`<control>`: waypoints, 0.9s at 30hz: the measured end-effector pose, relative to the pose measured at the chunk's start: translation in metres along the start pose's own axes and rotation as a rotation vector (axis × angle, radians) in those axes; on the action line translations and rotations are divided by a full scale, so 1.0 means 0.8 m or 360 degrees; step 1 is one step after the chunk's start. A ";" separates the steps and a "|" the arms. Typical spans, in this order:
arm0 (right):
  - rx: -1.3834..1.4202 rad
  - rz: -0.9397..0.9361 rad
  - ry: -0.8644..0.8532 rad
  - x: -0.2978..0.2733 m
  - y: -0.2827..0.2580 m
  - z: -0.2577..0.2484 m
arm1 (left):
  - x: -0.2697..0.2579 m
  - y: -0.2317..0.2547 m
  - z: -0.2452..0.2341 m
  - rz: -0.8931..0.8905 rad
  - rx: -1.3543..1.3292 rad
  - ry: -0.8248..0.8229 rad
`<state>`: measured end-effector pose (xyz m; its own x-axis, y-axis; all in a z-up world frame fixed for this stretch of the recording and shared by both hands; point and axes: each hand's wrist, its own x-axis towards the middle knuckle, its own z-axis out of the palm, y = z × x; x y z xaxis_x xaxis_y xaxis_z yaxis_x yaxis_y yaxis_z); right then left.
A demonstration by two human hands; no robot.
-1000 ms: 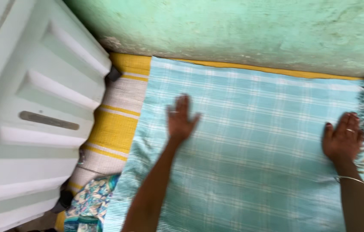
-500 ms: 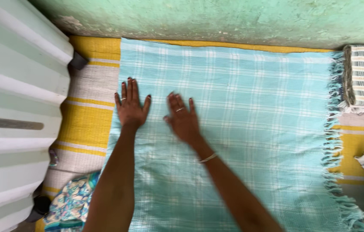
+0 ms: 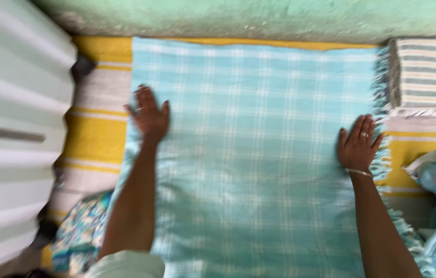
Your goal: The person unfolds a light blue checkered towel on a yellow and white striped mat, smooths it out, and folds it neatly into a compact rectangle. The person uses both hands to align edges and press down folds, finishing with a tidy folded towel.
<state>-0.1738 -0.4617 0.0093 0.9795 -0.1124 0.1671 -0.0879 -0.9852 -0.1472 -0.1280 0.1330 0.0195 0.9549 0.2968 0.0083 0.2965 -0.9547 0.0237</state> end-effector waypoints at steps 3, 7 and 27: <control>0.0080 -0.0379 0.0141 -0.011 -0.114 0.013 | -0.071 0.102 -0.002 0.0374 -0.0070 0.0789; 0.0105 -0.0710 -0.0072 -0.082 -0.309 0.023 | -0.187 0.212 0.007 0.0442 -0.0343 -0.0138; -0.0272 -0.0735 -0.0191 -0.118 -0.276 0.017 | -0.220 0.188 -0.015 0.0363 -0.0063 0.0004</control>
<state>-0.2443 -0.2315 0.0126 0.9362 0.3460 0.0624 0.3409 -0.9368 0.0792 -0.2513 -0.0627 0.0337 0.9971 0.0734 0.0202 0.0721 -0.9956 0.0603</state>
